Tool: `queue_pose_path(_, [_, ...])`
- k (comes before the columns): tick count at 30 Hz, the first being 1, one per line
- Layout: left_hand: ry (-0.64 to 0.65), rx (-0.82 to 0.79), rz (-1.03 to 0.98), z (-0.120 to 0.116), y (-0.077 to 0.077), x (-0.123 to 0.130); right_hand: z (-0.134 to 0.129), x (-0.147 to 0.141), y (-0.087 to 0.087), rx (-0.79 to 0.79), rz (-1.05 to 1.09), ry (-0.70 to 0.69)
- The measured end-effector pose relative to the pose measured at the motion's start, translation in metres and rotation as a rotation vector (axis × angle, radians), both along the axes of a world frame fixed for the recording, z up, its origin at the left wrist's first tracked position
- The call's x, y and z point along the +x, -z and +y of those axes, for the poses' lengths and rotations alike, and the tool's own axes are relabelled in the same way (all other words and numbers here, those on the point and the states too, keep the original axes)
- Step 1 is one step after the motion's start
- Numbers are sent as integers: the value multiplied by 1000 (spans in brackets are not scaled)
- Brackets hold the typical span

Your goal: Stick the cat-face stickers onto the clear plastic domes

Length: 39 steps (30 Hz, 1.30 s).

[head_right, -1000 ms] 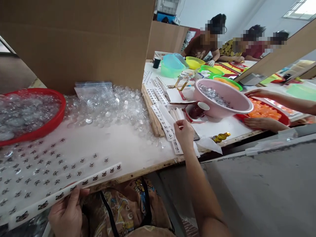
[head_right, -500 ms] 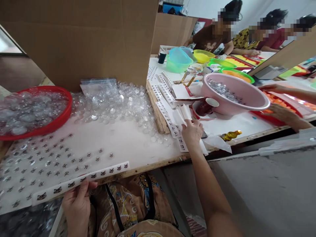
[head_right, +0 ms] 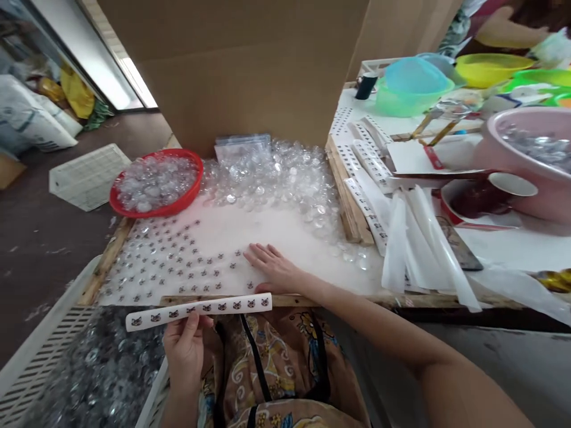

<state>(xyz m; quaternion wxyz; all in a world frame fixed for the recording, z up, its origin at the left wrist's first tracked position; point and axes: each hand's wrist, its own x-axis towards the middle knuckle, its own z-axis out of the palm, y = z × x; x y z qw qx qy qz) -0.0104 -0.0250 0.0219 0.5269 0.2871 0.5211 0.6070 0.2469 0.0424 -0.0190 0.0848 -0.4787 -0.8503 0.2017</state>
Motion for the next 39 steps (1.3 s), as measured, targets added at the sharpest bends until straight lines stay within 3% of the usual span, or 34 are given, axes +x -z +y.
queue_pose_path(6, [-147, 16, -38, -9, -2, -24, 53, -82, 2, 97, 30, -152])
queue_pose_path(13, [-199, 29, -51, -20, -5, -60, 105, -215, -2, 167, 141, -397])
queue_pose_path(17, [-293, 69, -26, -26, -14, -79, 111, -291, -10, 68, 167, -489])
queue_pose_path(20, [-364, 92, 23, -31, -25, -87, 100, -327, -20, -91, 235, -604])
queue_pose_path(22, [-379, 107, 56, -36, -30, -92, 95, -331, -25, -147, 342, -653])
queue_pose_path(24, [-355, 126, 65, -41, -30, -95, 102, -316, -25, -121, 485, -598])
queue_pose_path(28, [-334, 135, 36, -46, -21, -92, 148, -249, -12, 68, 594, -220])
queue_pose_path(31, [-263, 104, -13, -43, -14, -85, 178, -201, -1, 136, 476, 119])
queue_pose_path(33, [-190, 84, -34, -41, -13, -81, 186, -189, 4, 131, 374, 235])
queue_pose_path(35, [-103, 74, -55, -40, -14, -77, 185, -198, 6, 117, 297, 207])
queue_pose_path(39, [6, 94, -81, -44, -21, -69, 158, -257, 1, 19, 221, -110])
